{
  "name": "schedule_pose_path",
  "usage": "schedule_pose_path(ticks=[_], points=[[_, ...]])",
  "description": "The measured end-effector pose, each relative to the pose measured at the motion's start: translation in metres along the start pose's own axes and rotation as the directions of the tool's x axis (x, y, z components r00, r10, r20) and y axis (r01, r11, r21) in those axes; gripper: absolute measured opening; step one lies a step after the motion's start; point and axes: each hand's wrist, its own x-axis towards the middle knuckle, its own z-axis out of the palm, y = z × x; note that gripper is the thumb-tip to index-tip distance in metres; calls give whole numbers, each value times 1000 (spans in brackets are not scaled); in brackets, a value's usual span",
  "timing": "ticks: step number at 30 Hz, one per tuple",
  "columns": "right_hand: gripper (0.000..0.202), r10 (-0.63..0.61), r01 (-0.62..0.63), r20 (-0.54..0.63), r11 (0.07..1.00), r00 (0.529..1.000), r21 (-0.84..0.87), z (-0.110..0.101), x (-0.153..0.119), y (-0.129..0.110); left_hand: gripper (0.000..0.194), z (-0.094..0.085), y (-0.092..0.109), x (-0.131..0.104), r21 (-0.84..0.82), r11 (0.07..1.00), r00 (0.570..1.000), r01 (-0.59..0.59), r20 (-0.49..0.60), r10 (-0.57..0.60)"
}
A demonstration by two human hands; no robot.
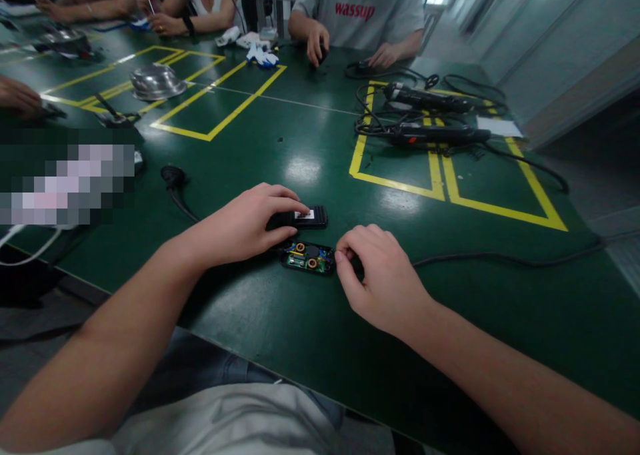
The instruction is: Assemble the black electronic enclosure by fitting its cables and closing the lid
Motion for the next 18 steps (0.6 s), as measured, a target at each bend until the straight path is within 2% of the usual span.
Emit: schedule_pose_path(ticks=[5,8,10,12,14,18], points=[[14,31,-31,13,999,999,31,0,1,0,34,0,4,2,3,1000,999,22,-27,-21],[8,84,-86,20,992,996,89,-3,0,1,33,-6,9,-1,-61,998,998,2,-64,-6],[23,105,-109,37,985,994,134,-6,0,2,35,-12,13,-3,-143,989,998,-26,-67,16],[37,99,-108,60,982,993,155,-9,-1,2,36,-17,16,-6,-229,972,999,-50,-24,46],[44,79,-89,68,985,994,150,-10,-2,2,36,-19,19,-8,-287,956,994,-63,66,85],[51,42,-50,64,990,997,133,-8,-3,-1,36,-19,20,-9,-285,955,972,-81,191,139]])
